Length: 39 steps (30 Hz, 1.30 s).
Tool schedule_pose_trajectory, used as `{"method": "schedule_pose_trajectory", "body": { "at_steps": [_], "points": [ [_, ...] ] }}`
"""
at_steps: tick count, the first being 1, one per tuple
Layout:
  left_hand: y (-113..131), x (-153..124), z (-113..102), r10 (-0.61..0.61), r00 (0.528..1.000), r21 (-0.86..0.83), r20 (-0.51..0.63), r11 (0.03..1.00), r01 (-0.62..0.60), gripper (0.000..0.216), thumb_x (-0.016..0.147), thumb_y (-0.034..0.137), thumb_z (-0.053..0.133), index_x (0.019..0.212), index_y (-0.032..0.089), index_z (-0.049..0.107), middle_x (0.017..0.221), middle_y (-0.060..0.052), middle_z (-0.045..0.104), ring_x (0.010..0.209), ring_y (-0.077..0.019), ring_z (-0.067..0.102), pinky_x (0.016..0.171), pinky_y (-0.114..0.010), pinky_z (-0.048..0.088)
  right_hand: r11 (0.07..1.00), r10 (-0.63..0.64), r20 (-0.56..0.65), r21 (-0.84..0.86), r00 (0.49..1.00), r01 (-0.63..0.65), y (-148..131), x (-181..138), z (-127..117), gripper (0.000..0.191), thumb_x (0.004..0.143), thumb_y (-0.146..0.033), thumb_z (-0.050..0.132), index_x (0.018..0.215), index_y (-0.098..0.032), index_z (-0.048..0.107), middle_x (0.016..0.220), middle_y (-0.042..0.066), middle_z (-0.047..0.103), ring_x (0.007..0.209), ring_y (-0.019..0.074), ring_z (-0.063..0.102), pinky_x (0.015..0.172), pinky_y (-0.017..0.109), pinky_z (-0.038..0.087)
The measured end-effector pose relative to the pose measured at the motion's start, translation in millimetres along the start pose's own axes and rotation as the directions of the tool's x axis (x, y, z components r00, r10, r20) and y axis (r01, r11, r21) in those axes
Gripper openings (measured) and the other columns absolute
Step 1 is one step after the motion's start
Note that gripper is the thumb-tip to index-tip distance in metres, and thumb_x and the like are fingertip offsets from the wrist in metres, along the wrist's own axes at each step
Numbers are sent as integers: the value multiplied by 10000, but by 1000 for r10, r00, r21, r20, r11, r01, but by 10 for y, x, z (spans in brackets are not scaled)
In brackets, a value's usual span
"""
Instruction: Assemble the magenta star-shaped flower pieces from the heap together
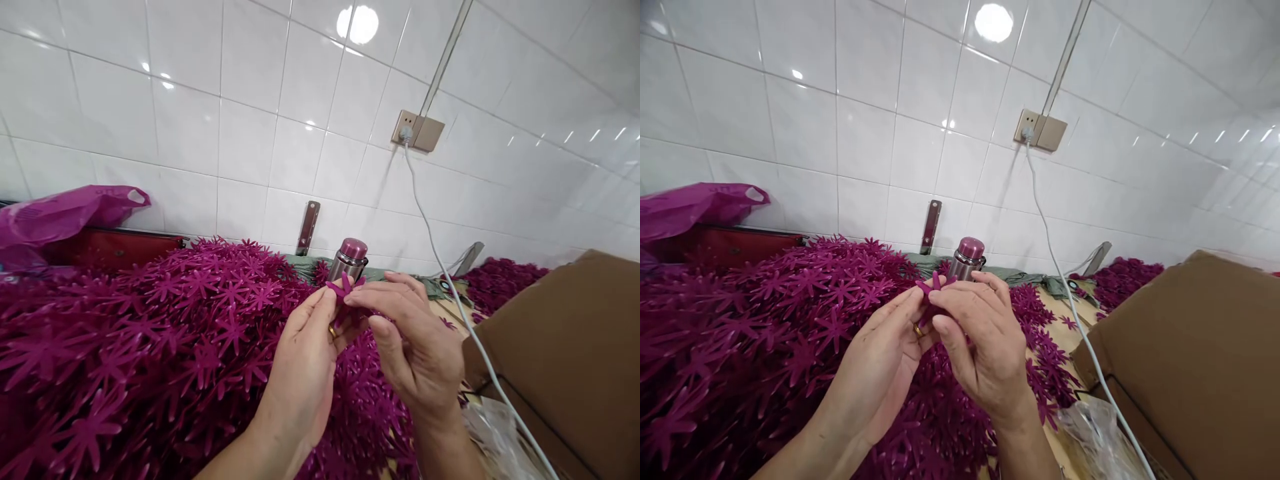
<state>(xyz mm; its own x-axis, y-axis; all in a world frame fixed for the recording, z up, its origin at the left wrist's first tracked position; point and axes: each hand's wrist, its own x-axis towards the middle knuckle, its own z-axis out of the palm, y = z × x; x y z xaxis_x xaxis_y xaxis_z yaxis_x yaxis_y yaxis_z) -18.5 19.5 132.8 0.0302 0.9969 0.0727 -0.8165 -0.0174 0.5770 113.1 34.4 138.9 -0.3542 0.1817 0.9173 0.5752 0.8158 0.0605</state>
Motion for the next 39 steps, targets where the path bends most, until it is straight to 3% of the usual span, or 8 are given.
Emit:
{"method": "schedule_pose_trajectory", "body": {
  "at_steps": [4, 8, 16, 22, 28, 31, 34, 39],
  "points": [
    [49, 8, -3, 19, 999, 2, 46, 1000, -20, 182, 1003, 219, 599, 1011, 140, 763, 1130, -115, 789, 1047, -223, 750, 1004, -407, 593, 999, 0, -86, 47, 996, 4, -2, -13, -1, 247, 966, -146, 568, 1152, -207, 719, 1024, 51, 799, 1012, 226, 742, 1070, 481, 474],
    [84, -18, 6, 33, 999, 16, 31, 999, -34, 188, 1011, 190, 576, 990, 137, 755, 1106, -113, 794, 1039, -216, 754, 1033, -426, 584, 999, 20, -3, 49, 1000, -20, -23, -12, 1, 249, 961, -116, 597, 1153, -217, 721, 1041, 35, 803, 1029, 204, 742, 1103, 462, 462],
    [66, -21, -9, 47, 998, 50, 49, 998, -49, 194, 1003, 208, 588, 1104, 158, 747, 1210, -123, 777, 1164, -258, 728, 1097, -489, 554, 994, 73, -25, 89, 997, -70, 3, -11, -5, 273, 971, -101, 587, 1153, -252, 724, 1060, 9, 805, 1031, 189, 742, 1116, 468, 467],
    [23, 37, -57, 60, 998, 97, 35, 993, -63, 223, 1011, 234, 588, 1162, 193, 746, 1332, -103, 738, 1277, -268, 676, 1146, -498, 519, 969, 245, -208, 81, 947, -233, 71, -12, -34, 230, 934, -141, 711, 1116, -279, 739, 1043, 8, 781, 995, 193, 726, 957, 399, 556],
    [-25, 58, -110, 124, 987, 185, 104, 972, -142, 272, 1025, 290, 581, 1248, 244, 731, 1383, -64, 715, 1341, -252, 632, 1187, -456, 483, 920, 384, -45, 96, 922, -379, 120, 14, 25, 349, 820, -308, 863, 1133, -287, 711, 1116, 29, 706, 1100, 233, 659, 990, 418, 530],
    [-47, 72, -149, 221, 960, 321, 174, 908, -267, 294, 1034, 329, 584, 1297, 309, 714, 1436, -11, 680, 1398, -227, 582, 1229, -405, 433, 787, 556, 44, 295, 830, -542, 127, 0, 111, 511, 763, -347, 901, 1206, -292, 652, 1161, 29, 686, 1080, 224, 656, 937, 393, 545],
    [-55, 108, -175, 294, 924, 411, 244, 832, -373, 284, 1029, 323, 602, 1289, 324, 715, 1423, 12, 689, 1386, -196, 590, 1218, -334, 433, 538, 641, 219, 555, 735, -635, 129, -13, 176, 417, 775, -330, 889, 1131, -295, 674, 1084, 1, 720, 975, 180, 670, 867, 336, 553],
    [-55, 194, -194, 283, 920, 359, 269, 857, -369, 306, 971, 256, 680, 1277, 254, 700, 1245, -38, 777, 1234, -195, 697, 1129, -337, 517, 239, 702, 339, 716, 626, -656, 163, -22, 209, 348, 734, -301, 914, 1030, -283, 730, 960, -28, 748, 860, 132, 635, 826, 277, 523]
  ]
}}
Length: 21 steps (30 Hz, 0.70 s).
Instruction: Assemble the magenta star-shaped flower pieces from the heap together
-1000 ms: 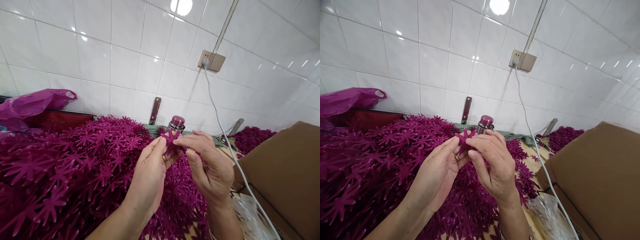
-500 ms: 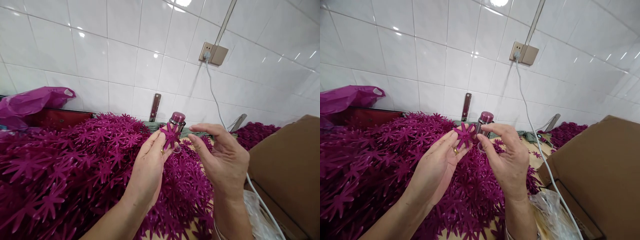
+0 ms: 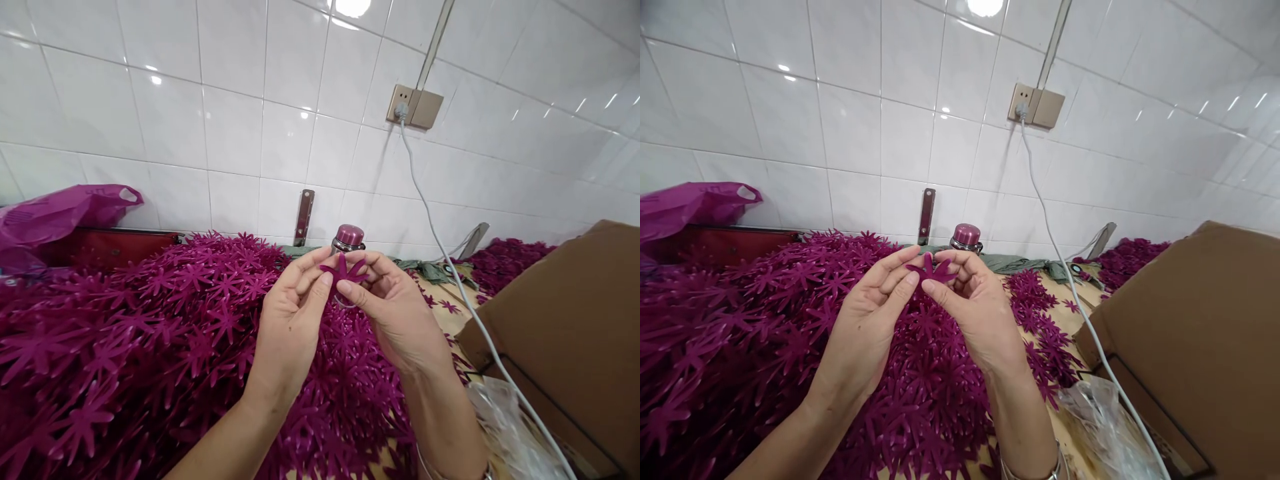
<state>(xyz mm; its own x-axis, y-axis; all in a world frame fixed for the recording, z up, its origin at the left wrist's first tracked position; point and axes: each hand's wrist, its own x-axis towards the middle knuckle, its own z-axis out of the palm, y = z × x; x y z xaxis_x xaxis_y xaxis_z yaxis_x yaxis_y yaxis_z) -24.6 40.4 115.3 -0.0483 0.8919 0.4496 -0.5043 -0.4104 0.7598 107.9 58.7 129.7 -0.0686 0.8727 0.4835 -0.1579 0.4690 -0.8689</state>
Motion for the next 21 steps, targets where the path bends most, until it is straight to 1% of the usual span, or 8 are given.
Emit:
{"method": "schedule_pose_trajectory", "body": {
  "at_steps": [2, 5, 8, 10, 14, 16, 18, 21],
  "points": [
    [-7, 20, -11, 10, 1000, -3, -12, 1000, -10, 301, 943, 231, 708, 1244, 234, 710, 1250, -48, 774, 1221, -191, 701, 1124, -336, 520, 999, 28, 12, 22, 1000, -28, 11, 17, -17, 294, 713, -307, 922, 943, -262, 744, 942, -22, 753, 852, 139, 631, 832, 288, 519],
    [-1, 39, -29, 20, 999, 35, -47, 999, -18, 262, 918, 214, 733, 1180, 219, 728, 1286, -49, 757, 1231, -174, 689, 1123, -313, 512, 999, 17, 1, 40, 1000, -17, 33, 43, -37, 250, 703, -308, 920, 852, -249, 729, 873, -35, 737, 816, 139, 627, 814, 294, 518],
    [16, 50, -51, -15, 997, 74, -71, 997, 20, 278, 913, 254, 747, 1189, 224, 731, 1318, -48, 742, 1231, -178, 683, 1107, -313, 516, 998, 10, 13, 58, 1000, -11, 58, 60, -44, 263, 713, -318, 912, 868, -254, 709, 858, -37, 732, 804, 142, 635, 801, 293, 531],
    [27, 52, -66, -55, 997, 88, -59, 994, 60, 300, 919, 293, 747, 1211, 226, 732, 1312, -52, 745, 1215, -191, 687, 1085, -322, 526, 998, 16, 41, 59, 999, -18, 81, 66, -49, 254, 744, -344, 893, 882, -253, 700, 865, -26, 734, 806, 154, 646, 807, 306, 544],
    [40, 50, -82, -117, 993, 100, 4, 988, 116, 316, 933, 337, 735, 1226, 217, 733, 1198, -60, 785, 1130, -194, 717, 1041, -328, 543, 1000, 5, 53, 20, 999, -6, 140, 80, -72, 189, 846, -392, 816, 865, -253, 691, 823, -26, 705, 733, 146, 616, 737, 290, 528],
    [42, 53, -83, -139, 990, 104, 23, 985, 136, 305, 929, 345, 741, 1204, 213, 737, 1147, -55, 796, 1087, -185, 727, 1026, -324, 548, 1000, -12, 55, -3, 998, 12, 156, 82, -74, 184, 858, -395, 808, 886, -252, 696, 812, -30, 693, 736, 142, 608, 712, 276, 513],
    [38, 60, -81, -134, 991, 111, 26, 985, 130, 268, 910, 325, 763, 1149, 205, 747, 1114, -47, 800, 1055, -172, 729, 1012, -308, 549, 1000, -15, 53, -15, 998, 15, 149, 74, -60, 200, 864, -406, 802, 925, -253, 690, 768, -43, 669, 707, 130, 587, 673, 257, 491],
    [18, 73, -82, -96, 995, 147, 28, 985, 91, 209, 884, 270, 781, 1077, 193, 755, 1058, -38, 801, 997, -154, 725, 970, -286, 554, 999, -10, 44, -36, 999, 12, 111, 47, -18, 213, 904, -427, 758, 963, -258, 643, 671, -81, 587, 592, 99, 486, 584, 231, 418]
  ]
}}
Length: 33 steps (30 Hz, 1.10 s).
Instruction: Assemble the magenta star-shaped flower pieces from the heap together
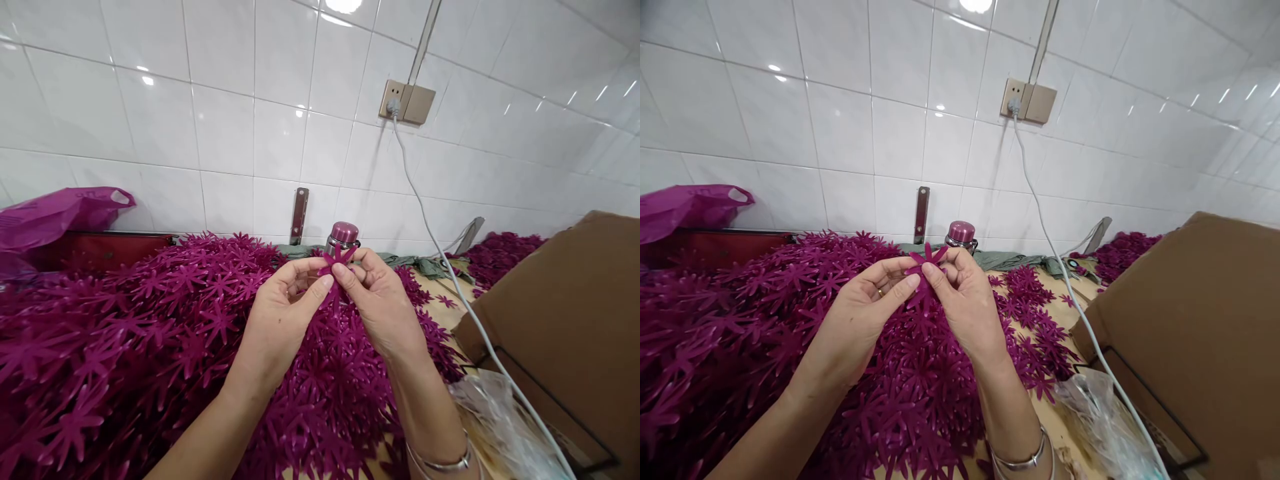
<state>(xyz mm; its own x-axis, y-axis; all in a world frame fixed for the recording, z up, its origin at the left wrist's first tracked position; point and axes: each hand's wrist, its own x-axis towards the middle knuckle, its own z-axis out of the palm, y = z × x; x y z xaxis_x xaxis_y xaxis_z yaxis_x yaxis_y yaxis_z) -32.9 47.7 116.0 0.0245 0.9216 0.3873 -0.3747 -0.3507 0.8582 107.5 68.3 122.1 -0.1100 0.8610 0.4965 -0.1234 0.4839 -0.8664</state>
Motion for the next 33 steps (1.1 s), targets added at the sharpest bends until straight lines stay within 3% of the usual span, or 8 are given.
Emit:
{"method": "schedule_pose_trajectory", "body": {
  "at_steps": [6, 9, 17, 23, 25, 28, 30, 33],
  "points": [
    [-50, 40, -34, 22, 999, 30, -32, 999, -21, 179, 852, 249, 799, 1015, 186, 758, 996, -29, 786, 945, -142, 703, 945, -281, 546, 964, -188, -93, -210, 978, 166, -3, -8, 7, 202, 975, -436, 657, 916, -243, 635, 849, -26, 649, 779, 134, 563, 760, 285, 481],
    [-51, 74, -78, 32, 996, 26, -87, 999, -30, 178, 861, 271, 790, 1015, 191, 747, 995, -21, 762, 938, -127, 688, 918, -255, 537, 964, -223, -193, -189, 955, 187, 26, 40, -66, 194, 937, -437, 703, 923, -243, 691, 891, -5, 693, 836, 150, 605, 805, 308, 504],
    [-64, 141, -177, 201, 958, 86, -204, 979, -187, 310, 923, 302, 717, 1208, 250, 610, 1107, -21, 662, 914, -120, 636, 798, -217, 517, 998, -6, -234, 55, 972, 20, 73, 153, -160, 355, 712, -496, 879, 726, -237, 637, 689, -14, 683, 616, 135, 573, 585, 284, 481],
    [37, 80, -180, 233, 966, 382, -110, 907, -175, 215, 992, 368, 622, 1129, 253, 742, 628, 48, 503, 488, -96, 328, 492, -246, 284, 991, 67, -165, 130, 984, -46, 100, 152, -104, 423, 769, -565, 836, 708, -219, 600, 641, -35, 619, 572, 106, 507, 547, 254, 434],
    [69, 79, -187, 241, 966, 414, -91, 891, -183, 223, 976, 361, 648, 1125, 257, 776, 630, 38, 550, 481, -103, 357, 511, -259, 318, 982, 84, -169, 179, 982, -53, 100, 157, -97, 399, 773, -554, 834, 748, -230, 604, 648, -42, 625, 573, 110, 526, 549, 253, 445],
    [92, 109, -212, 316, 946, 422, -72, 869, -258, 171, 936, 313, 697, 1035, 251, 823, 993, -40, 742, 745, -161, 631, 736, -274, 497, 979, 71, -181, 200, 981, -34, 99, 170, -94, 337, 762, -504, 853, 801, -248, 637, 744, -31, 708, 658, 136, 628, 636, 283, 523],
    [98, 134, -238, 349, 935, 445, -67, 849, -285, 149, 919, 286, 712, 1004, 255, 830, 1184, -64, 724, 980, -206, 678, 886, -289, 525, 981, 56, -173, 192, 983, -22, 106, 182, -102, 304, 734, -468, 880, 843, -256, 691, 885, -7, 772, 781, 161, 695, 721, 313, 564],
    [103, 157, -279, 358, 930, 510, -76, 816, -272, 144, 912, 268, 713, 1002, 257, 825, 1209, -72, 690, 1052, -224, 667, 927, -306, 542, 979, 86, -143, 196, 986, -57, 136, 201, -131, 309, 696, -433, 912, 895, -259, 750, 999, 20, 799, 875, 190, 725, 759, 338, 585]
  ]
}}
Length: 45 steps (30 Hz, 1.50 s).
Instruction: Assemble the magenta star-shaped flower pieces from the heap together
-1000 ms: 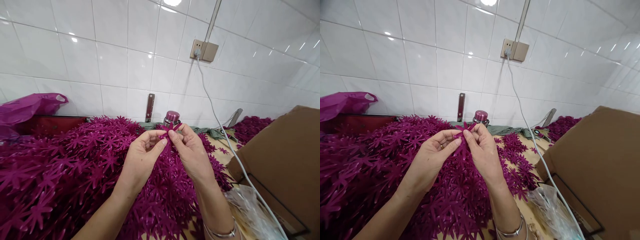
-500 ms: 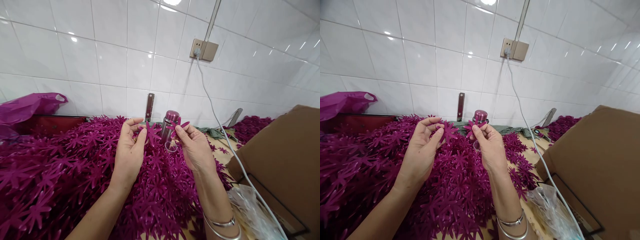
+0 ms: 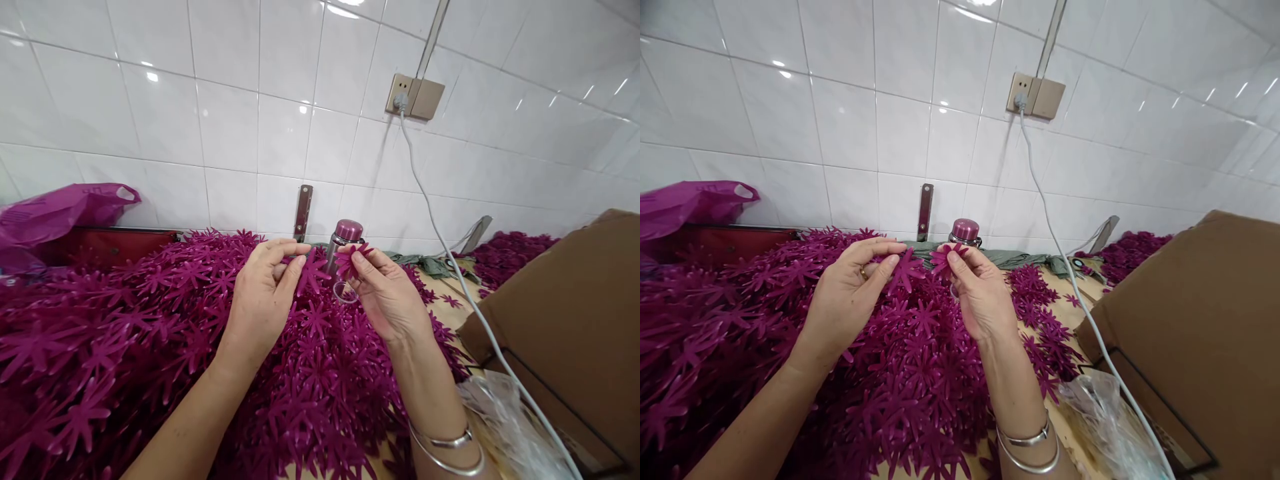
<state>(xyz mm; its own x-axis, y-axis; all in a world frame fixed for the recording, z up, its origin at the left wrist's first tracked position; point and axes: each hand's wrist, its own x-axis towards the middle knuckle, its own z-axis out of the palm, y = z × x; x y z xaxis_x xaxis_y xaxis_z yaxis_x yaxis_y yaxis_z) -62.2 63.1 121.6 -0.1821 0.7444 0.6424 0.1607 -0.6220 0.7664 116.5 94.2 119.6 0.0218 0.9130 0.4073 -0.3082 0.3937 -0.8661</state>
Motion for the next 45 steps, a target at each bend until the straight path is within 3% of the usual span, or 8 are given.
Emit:
{"method": "schedule_pose_trajectory", "body": {
  "at_steps": [10, 15, 22, 26, 29, 33, 40, 45],
  "points": [
    [-89, 32, -38, 76, 997, 160, 27, 984, -79, 331, 1012, 193, 481, 1101, 232, 798, 1288, -109, 602, 1328, -242, 549, 1156, -398, 453, 990, 74, -103, 124, 992, -61, 37, 6, 24, 404, 529, -379, 1019, 696, -201, 698, 694, -46, 692, 624, 91, 575, 579, 237, 467],
    [-91, -7, 20, 44, 997, 181, 58, 982, -54, 338, 970, 142, 508, 1101, 228, 807, 1336, -101, 580, 1351, -237, 542, 1216, -422, 403, 984, 120, -123, 149, 985, -101, 41, 6, 44, 467, 520, -367, 1025, 622, -194, 603, 592, -77, 579, 554, 70, 463, 506, 218, 361],
    [-150, -69, 136, -50, 991, 0, 127, 999, 50, 272, 887, 382, 745, 1105, 234, 812, 1395, -100, 522, 1270, -260, 609, 1034, -370, 566, 968, 212, 8, 136, 977, -211, -9, -51, 126, 424, 520, -372, 1020, 686, -200, 670, 582, -87, 563, 536, 68, 425, 569, 244, 423],
    [-209, -56, 155, -43, 989, -47, 140, 998, 50, 157, 876, 336, 741, 946, 215, 814, 1234, -79, 605, 1189, -223, 642, 973, -338, 579, 948, 274, 79, 149, 959, -283, 9, -65, 125, 426, 517, -336, 1025, 709, -188, 676, 619, -77, 589, 525, 55, 408, 555, 243, 402],
    [-202, -24, 112, -37, 993, 8, 112, 999, 36, 135, 872, 325, 733, 899, 215, 807, 1153, -63, 621, 1137, -206, 651, 957, -328, 567, 940, 273, 86, 189, 958, -285, 40, -24, 59, 412, 551, -330, 1020, 718, -194, 668, 593, -97, 523, 506, 45, 349, 516, 230, 351],
    [-165, 17, 29, -49, 997, 83, 60, 996, 44, 152, 864, 351, 737, 862, 215, 805, 1144, -56, 636, 1078, -198, 663, 924, -328, 565, 934, 243, 47, 258, 969, -247, 43, 62, -77, 426, 601, -332, 1005, 657, -201, 604, 562, -110, 431, 513, 54, 350, 543, 230, 400],
    [-90, 54, -35, -39, 993, 259, 111, 966, 9, 140, 846, 330, 754, 909, 231, 829, 1189, -68, 663, 1045, -226, 677, 930, -397, 577, 904, 336, 81, 251, 939, -345, -4, 96, -210, 311, 710, -244, 924, 936, -220, 712, 824, -39, 686, 681, 94, 594, 643, 255, 503],
    [17, 50, -101, 69, 991, 384, 114, 917, -107, 218, 874, 306, 746, 1050, 205, 826, 1203, -88, 676, 1110, -243, 672, 999, -412, 561, 961, 248, 127, 95, 960, -260, -6, 69, -227, 366, 715, -171, 894, 1035, -237, 728, 981, 3, 783, 791, 115, 710, 743, 256, 540]
  ]
}}
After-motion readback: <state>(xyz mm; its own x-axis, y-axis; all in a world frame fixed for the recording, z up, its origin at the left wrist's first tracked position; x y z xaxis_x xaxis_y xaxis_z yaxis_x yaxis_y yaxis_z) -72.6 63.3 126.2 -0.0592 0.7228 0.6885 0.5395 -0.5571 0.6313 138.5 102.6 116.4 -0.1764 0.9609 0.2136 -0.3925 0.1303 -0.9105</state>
